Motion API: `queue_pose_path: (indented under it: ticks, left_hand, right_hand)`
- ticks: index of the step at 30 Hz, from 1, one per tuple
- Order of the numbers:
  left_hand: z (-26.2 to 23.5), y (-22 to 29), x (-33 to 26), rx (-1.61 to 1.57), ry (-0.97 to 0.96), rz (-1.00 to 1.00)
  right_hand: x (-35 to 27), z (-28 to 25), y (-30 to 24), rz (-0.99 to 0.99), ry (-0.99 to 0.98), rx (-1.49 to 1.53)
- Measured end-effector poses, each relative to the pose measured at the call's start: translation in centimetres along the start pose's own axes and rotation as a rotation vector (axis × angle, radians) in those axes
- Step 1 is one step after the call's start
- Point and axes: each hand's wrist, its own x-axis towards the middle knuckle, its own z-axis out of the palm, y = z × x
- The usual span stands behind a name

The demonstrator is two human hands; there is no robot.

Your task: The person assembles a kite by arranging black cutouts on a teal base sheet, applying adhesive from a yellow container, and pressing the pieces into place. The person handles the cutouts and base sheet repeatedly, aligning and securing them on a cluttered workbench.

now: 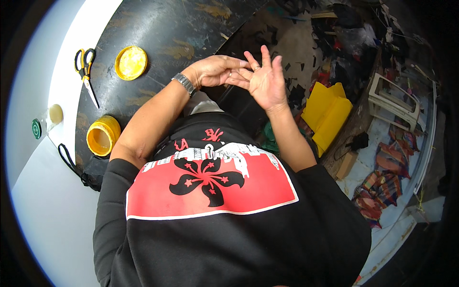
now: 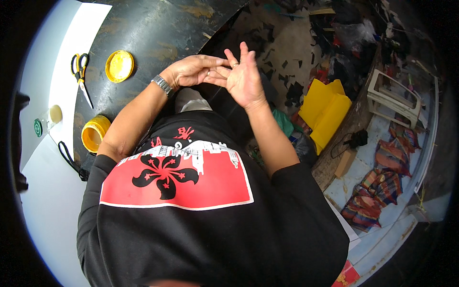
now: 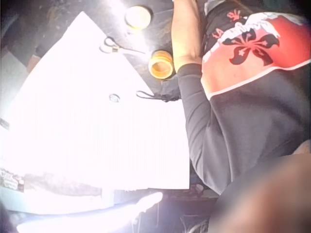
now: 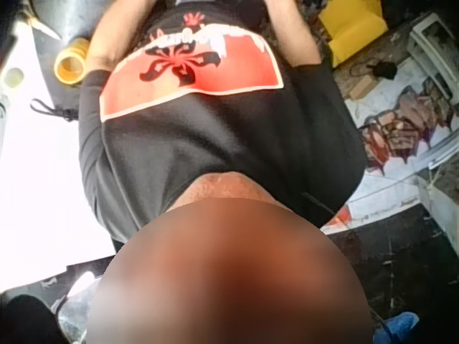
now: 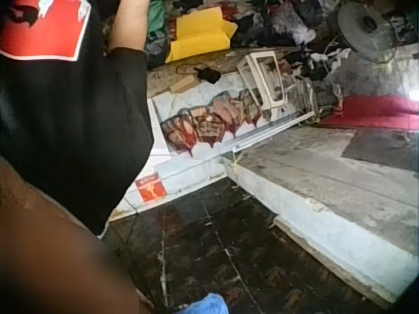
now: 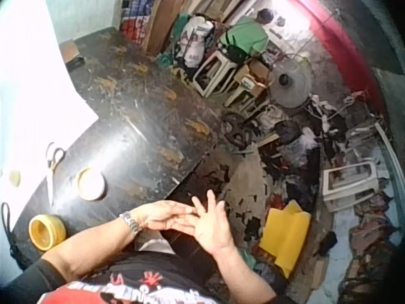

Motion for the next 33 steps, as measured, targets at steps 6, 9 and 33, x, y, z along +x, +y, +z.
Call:
queue_pose_path:
  ticks: [6,9,33]
  left_hand:
    - [2.4,-0.2,-1.9,0.783,0.119,0.145]
    - [3.5,-1.1,-3.2,1.228,0.285,0.53]
    - [3.0,-1.8,2.0,0.506,0.177,0.33]
  right_hand:
    - [0.2,-2.8,-2.0,0.277,-0.133,0.073]
    - [0.0,-3.1,-2.3,0.267,-0.165,0.236]
    - [0.3,0.3,1.8,-0.122,0.074,-0.19]
